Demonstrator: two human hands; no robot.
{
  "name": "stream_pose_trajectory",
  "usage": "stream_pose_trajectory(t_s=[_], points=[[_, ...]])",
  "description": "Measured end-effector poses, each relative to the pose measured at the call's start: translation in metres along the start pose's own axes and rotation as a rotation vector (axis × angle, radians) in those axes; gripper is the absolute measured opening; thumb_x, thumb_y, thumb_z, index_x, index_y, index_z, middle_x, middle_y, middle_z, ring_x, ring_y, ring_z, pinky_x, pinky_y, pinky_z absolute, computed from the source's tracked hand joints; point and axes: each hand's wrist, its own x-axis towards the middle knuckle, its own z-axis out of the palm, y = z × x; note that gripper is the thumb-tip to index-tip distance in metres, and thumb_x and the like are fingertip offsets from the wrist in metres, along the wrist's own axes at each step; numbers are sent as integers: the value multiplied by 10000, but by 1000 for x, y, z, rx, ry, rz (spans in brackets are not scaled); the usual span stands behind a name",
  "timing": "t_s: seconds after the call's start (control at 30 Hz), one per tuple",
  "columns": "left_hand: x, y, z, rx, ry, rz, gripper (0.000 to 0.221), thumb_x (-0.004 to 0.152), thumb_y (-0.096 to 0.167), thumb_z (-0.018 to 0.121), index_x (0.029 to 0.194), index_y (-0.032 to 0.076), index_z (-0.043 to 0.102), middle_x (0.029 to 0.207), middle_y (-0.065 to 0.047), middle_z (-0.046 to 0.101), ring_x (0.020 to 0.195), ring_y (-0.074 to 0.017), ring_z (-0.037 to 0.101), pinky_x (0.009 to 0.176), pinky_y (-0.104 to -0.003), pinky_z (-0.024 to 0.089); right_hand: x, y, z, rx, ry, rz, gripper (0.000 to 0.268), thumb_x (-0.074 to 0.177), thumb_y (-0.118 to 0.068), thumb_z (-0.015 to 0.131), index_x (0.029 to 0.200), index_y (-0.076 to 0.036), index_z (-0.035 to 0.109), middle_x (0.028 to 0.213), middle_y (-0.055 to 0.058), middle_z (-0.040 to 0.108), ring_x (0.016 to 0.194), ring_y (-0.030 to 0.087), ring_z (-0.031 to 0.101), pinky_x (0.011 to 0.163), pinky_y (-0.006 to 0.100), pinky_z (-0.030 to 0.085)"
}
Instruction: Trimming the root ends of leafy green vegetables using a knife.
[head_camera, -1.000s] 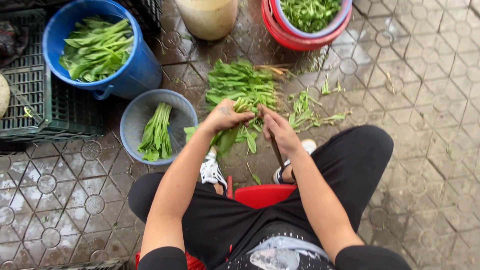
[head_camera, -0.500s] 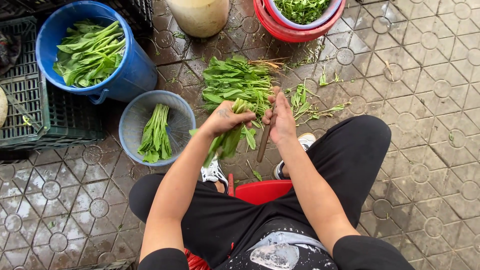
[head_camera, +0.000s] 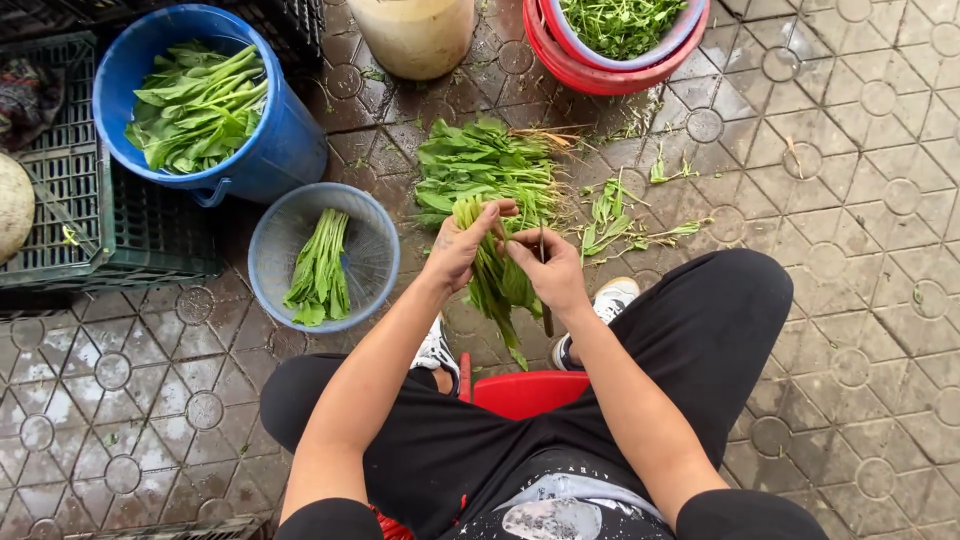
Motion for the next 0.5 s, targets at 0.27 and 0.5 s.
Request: stream_pose_trajectory(t_s=[0.27,0.5], points=[[6,14,-17,98,-23,152,287,1018,302,657,930,48,757,1016,-109,760,847,-112,681,790,-286,573,28,-36,9,-90,-16,-166,166,817,19,859,839,-19,699,738,98,673,706,128,610,648,283,498],[-14,121,-37,72,109,561,373,1030,318,609,916,-34,657,782,-233,697,777,-285,760,865,-442,650,127,86,-101,-259,339,296,125,966,-226,687,957,-102,690,683,-25,527,446,62,467,374,221,432]])
